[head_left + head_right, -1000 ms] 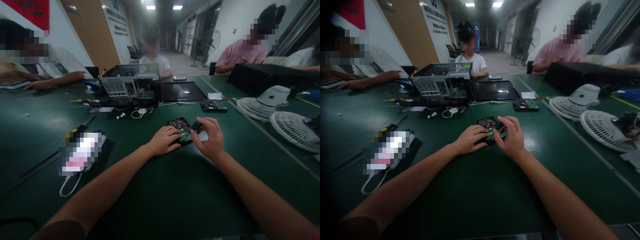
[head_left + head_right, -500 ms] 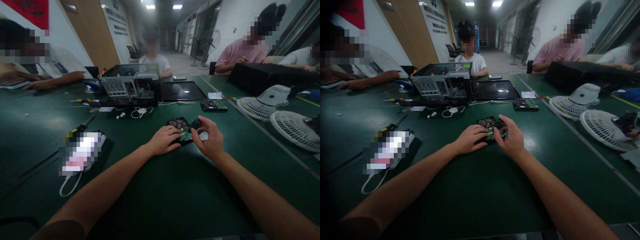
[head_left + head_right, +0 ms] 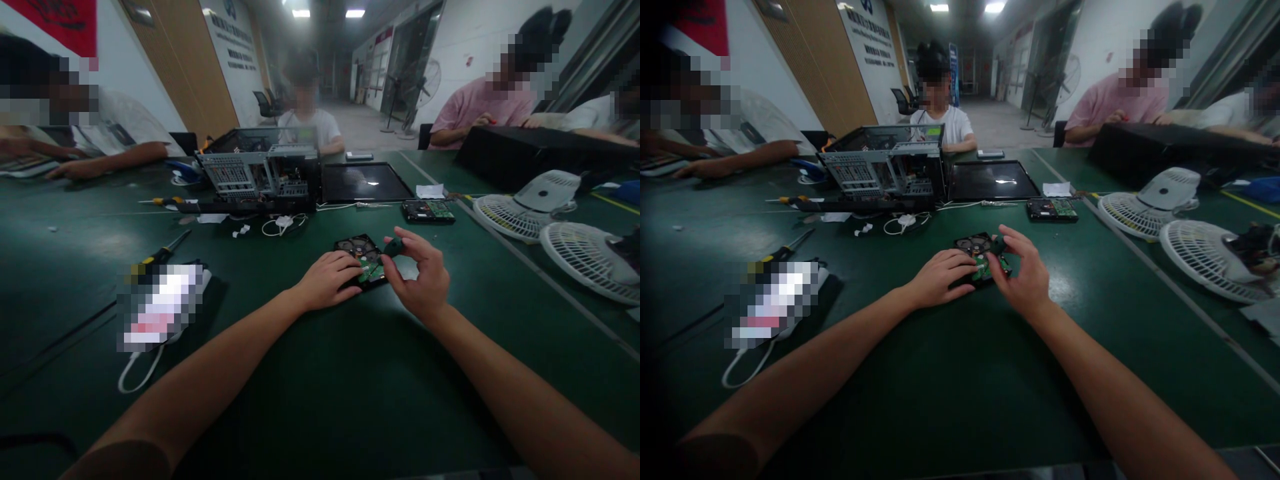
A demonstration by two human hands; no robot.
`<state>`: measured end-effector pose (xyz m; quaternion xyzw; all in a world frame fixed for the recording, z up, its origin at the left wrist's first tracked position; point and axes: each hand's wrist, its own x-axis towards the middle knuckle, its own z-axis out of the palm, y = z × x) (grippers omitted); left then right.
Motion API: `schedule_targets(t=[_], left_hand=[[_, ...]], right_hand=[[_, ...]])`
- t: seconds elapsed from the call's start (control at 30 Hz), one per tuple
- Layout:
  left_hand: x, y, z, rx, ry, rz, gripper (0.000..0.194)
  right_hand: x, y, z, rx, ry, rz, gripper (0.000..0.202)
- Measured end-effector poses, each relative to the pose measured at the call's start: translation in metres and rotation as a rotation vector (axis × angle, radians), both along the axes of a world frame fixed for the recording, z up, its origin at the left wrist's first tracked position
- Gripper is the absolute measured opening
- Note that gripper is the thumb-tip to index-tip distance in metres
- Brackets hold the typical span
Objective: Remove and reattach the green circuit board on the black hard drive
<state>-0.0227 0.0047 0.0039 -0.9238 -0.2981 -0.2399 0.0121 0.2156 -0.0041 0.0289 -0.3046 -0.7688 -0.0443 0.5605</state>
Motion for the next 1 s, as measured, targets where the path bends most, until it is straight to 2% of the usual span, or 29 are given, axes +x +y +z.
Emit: schedule_targets(t=[0.07, 0.33, 0.53, 0.77, 0.87, 1.0], left_hand=[[0.0, 0.0, 0.0, 0.002, 0.0, -0.004, 0.042], [-0.001, 0.0, 0.0, -0.008, 0.006, -0.001, 0.042], [-0.001, -0.001, 0.0, -0.01, 0.003, 0.0, 0.042], [-0.003, -0.001, 0.001, -0.014, 0.006, -0.002, 0.042], [-0.003, -0.001, 0.001, -0.009, 0.002, -0.003, 0.041], [-0.002, -0.002, 0.001, -0.008, 0.001, -0.006, 0.041]], right_hand=[[0.0, 0.001, 0.0, 0.001, -0.003, 0.019, 0.058], [0.003, 0.001, 0.005, 0.051, -0.016, -0.065, 0.05], [0.004, 0.003, 0.004, 0.018, -0.007, -0.007, 0.051], [0.005, 0.0, 0.012, 0.088, -0.076, -0.139, 0.046], [0.004, -0.001, 0.013, 0.082, -0.068, -0.116, 0.045], [0.004, 0.001, 0.008, 0.003, -0.011, -0.016, 0.049]])
